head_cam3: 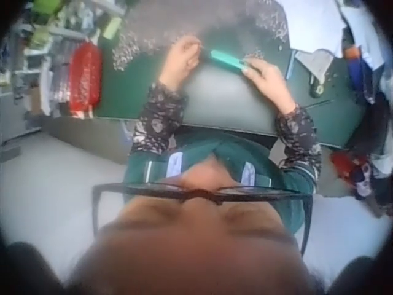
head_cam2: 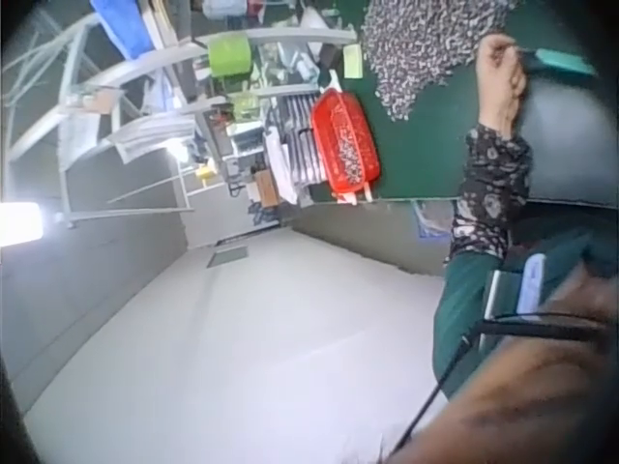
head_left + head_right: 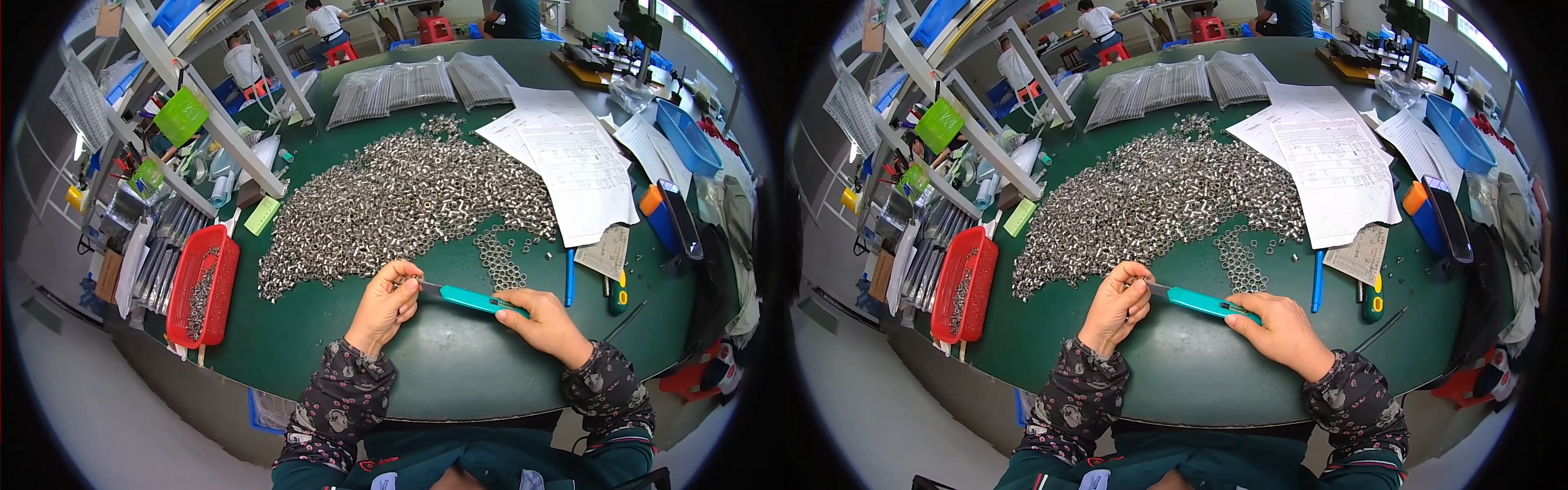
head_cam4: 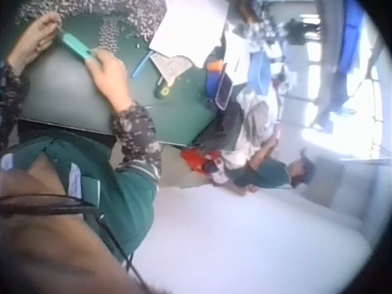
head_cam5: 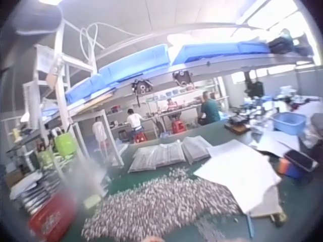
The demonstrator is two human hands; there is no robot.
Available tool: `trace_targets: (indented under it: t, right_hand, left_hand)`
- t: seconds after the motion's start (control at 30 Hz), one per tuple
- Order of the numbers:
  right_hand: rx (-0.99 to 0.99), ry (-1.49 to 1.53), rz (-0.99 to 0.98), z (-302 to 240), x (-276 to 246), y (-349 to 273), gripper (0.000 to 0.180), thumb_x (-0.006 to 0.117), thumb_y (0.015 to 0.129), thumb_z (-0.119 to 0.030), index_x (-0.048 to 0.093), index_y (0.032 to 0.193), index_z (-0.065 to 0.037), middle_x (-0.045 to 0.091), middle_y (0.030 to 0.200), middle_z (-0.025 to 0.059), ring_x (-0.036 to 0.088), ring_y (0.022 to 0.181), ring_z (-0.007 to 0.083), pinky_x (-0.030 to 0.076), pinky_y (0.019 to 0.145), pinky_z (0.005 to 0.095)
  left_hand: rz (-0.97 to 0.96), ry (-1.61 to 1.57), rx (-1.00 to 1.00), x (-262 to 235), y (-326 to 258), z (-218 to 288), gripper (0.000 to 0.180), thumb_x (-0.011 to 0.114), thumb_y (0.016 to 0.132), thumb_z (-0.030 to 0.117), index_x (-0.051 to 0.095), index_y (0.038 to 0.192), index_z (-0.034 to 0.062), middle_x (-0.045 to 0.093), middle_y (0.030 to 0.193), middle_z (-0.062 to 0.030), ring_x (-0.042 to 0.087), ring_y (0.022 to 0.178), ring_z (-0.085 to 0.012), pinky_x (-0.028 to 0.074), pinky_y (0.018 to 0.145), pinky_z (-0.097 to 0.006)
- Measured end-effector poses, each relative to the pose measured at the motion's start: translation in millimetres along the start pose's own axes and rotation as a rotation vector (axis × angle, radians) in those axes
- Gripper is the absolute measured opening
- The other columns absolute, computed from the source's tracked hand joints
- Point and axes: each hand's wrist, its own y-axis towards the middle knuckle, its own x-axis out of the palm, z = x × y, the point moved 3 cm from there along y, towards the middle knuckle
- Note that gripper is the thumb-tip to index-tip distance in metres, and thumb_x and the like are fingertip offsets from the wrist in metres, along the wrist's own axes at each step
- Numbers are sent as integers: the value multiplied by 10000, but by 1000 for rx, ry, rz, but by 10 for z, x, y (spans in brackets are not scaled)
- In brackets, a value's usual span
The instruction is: Inspecting and sorting small metal parts using a utility knife on a workbench.
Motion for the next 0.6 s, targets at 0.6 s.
trace_targets:
  t: [0.6]
  right_hand:
    - [-130,-335,170,-133,-44,-17,239,591,753,-230,581,962,-115,488,679,75,525,668,249,418,554,359]
  left_hand:
    - [20,-62,-77,-42,-30,-10,116,507,848,72,520,940,3,510,702,-25,331,446,-13,259,364,-141]
